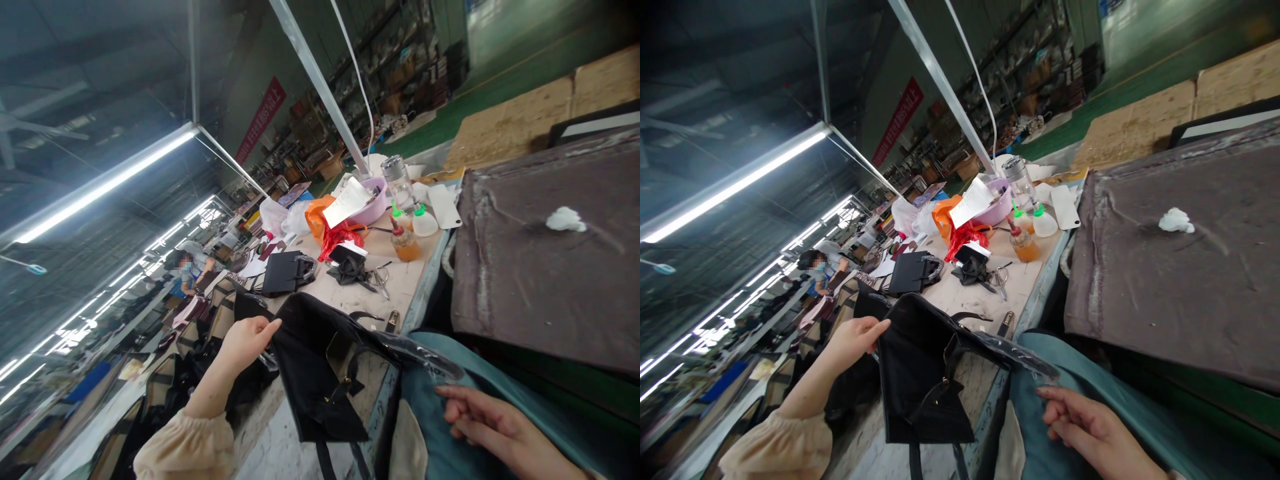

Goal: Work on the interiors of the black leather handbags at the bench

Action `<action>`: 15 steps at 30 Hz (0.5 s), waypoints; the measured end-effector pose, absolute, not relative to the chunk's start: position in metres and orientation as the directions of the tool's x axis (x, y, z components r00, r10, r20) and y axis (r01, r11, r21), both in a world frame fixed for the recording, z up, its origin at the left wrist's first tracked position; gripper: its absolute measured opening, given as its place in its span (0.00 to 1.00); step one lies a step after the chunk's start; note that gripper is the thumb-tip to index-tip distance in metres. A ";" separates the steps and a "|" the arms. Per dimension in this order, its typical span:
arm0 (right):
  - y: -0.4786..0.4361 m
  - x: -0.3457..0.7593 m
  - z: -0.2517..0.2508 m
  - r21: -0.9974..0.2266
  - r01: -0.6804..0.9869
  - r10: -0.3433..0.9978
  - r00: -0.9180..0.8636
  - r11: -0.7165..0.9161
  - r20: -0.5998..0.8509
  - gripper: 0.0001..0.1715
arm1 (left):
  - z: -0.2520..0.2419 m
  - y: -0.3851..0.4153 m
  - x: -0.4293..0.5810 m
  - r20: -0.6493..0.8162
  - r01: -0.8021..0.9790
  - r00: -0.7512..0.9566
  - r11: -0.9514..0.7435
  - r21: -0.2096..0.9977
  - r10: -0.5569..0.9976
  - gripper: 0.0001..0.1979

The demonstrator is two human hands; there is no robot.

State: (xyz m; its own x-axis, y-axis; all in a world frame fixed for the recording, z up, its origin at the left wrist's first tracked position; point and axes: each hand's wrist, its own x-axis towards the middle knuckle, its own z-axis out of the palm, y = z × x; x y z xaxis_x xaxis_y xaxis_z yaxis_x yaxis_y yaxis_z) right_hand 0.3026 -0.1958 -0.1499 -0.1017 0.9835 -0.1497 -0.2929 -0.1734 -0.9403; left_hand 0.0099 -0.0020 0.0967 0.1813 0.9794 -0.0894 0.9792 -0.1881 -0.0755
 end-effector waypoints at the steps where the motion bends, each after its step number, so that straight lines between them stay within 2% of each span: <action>1: -0.196 0.303 -0.150 -0.939 -0.301 0.985 -0.096 -0.168 -0.145 0.23 | 0.094 -0.001 0.012 -0.064 0.961 0.203 -0.212 -0.179 0.977 0.23; 2: -0.196 0.303 -0.149 -0.938 -0.307 0.986 -0.091 -0.162 -0.140 0.22 | 0.092 0.000 0.014 -0.046 0.939 0.219 -0.223 -0.261 0.975 0.22; 4: -0.196 0.303 -0.148 -0.940 -0.304 0.987 -0.090 -0.155 -0.133 0.22 | 0.090 0.001 0.016 -0.044 0.906 0.242 -0.242 -0.348 0.969 0.20; 6: -0.196 0.304 -0.146 -0.944 -0.290 0.987 -0.090 -0.156 -0.135 0.22 | 0.090 0.001 0.016 -0.068 0.901 0.260 -0.267 -0.342 0.963 0.18; 8: -0.196 0.304 -0.144 -0.949 -0.274 0.987 -0.085 -0.156 -0.138 0.22 | 0.090 0.000 0.012 -0.081 0.930 0.261 -0.273 -0.244 0.962 0.17; 10: -0.197 0.304 -0.145 -0.951 -0.265 0.987 -0.079 -0.158 -0.142 0.23 | 0.088 -0.003 0.007 -0.075 0.968 0.246 -0.249 -0.043 0.966 0.17; 12: -0.197 0.304 -0.146 -0.951 -0.266 0.987 -0.079 -0.159 -0.143 0.22 | 0.083 -0.007 0.002 -0.078 0.947 0.209 -0.182 0.263 0.975 0.17; 14: -0.197 0.304 -0.147 -0.950 -0.270 0.987 -0.079 -0.154 -0.138 0.22 | 0.077 -0.012 -0.002 -0.105 0.818 0.160 -0.072 0.570 0.982 0.18; 15: -0.197 0.304 -0.147 -0.951 -0.270 0.987 -0.080 -0.153 -0.136 0.21 | 0.074 -0.015 -0.003 -0.130 0.733 0.130 -0.007 0.680 0.983 0.20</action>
State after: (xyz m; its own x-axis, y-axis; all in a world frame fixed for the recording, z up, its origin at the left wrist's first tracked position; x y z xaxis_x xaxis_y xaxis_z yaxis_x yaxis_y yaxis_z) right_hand 0.3041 -0.1972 -0.1469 -0.0804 0.9875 -0.1356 -0.2696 -0.1525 -0.9508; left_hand -0.0026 -0.0152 0.0743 0.1299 0.9830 -0.1302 0.7331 -0.0068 0.6800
